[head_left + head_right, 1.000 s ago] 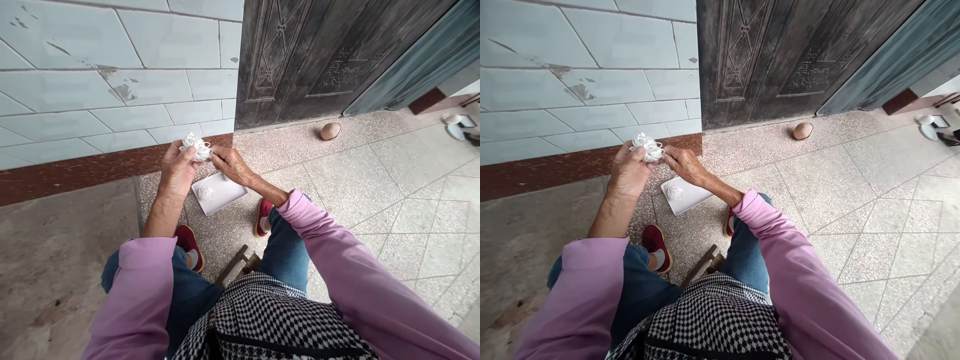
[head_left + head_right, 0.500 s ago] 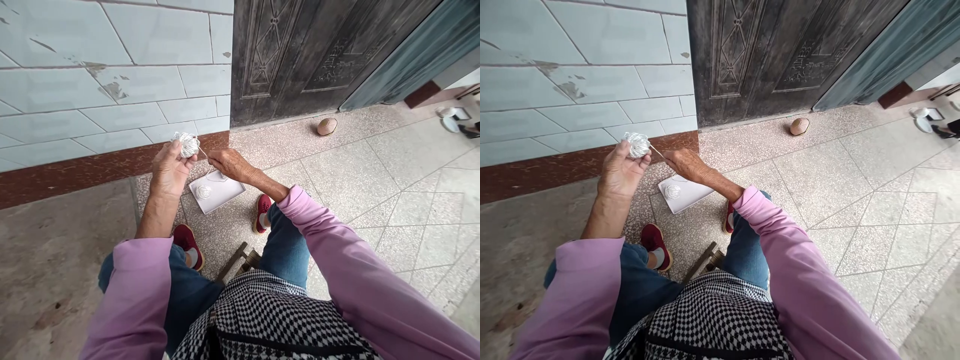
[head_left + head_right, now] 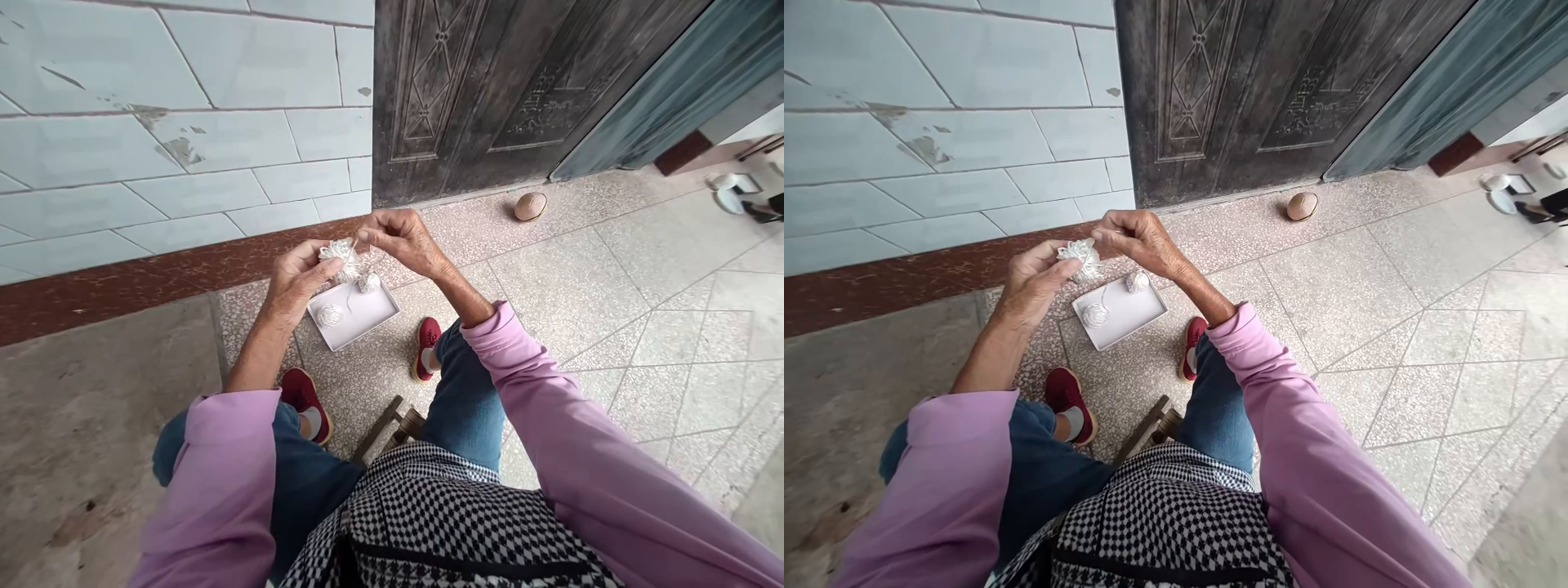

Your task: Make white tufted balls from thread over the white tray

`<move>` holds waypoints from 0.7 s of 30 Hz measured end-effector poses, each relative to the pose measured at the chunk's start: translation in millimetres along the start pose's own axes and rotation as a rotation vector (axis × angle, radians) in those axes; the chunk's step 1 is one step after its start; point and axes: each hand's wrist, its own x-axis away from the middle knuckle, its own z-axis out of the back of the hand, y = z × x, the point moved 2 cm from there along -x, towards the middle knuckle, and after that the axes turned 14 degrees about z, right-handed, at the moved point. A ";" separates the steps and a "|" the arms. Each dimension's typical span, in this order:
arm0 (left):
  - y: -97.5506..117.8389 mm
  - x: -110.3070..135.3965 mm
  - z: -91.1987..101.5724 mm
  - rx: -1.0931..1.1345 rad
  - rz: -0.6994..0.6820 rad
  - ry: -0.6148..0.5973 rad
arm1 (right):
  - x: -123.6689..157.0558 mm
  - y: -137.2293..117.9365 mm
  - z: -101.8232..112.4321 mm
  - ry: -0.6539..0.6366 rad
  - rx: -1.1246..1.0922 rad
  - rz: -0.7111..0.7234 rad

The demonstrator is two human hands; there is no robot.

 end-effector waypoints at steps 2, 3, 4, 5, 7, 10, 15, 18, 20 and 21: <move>2.4 3.0 -2.1 -0.031 0.025 -0.063 | -0.2 3.4 1.9 0.002 0.012 0.010; 3.7 3.9 -3.0 -0.037 0.030 -0.092 | -0.4 5.1 0.8 -0.003 0.013 0.010; 5.1 4.6 -3.9 -0.038 0.033 -0.117 | -0.8 6.9 -1.0 0.001 0.003 0.004; 6.6 5.2 -4.6 -0.033 0.040 -0.138 | -1.2 8.5 -3.5 0.004 -0.013 -0.006; 9.8 6.4 -5.7 0.003 0.057 -0.150 | -2.3 11.2 -9.1 0.014 -0.050 -0.041; 14.3 8.5 -6.2 0.117 0.056 -0.115 | -2.5 12.9 -17.9 0.004 -0.124 -0.104; 16.2 10.4 -5.4 0.202 0.050 -0.133 | 1.1 19.1 -28.3 -0.042 -0.240 -0.213; 15.1 10.3 -4.4 0.228 0.052 -0.115 | 4.0 32.4 -32.8 -0.064 -0.301 -0.246; 14.6 10.6 -4.7 0.236 0.053 -0.106 | 5.4 44.0 -36.8 -0.071 -0.367 -0.243; 14.5 11.0 -5.3 0.236 0.053 -0.105 | 5.7 49.9 -39.1 -0.076 -0.398 -0.239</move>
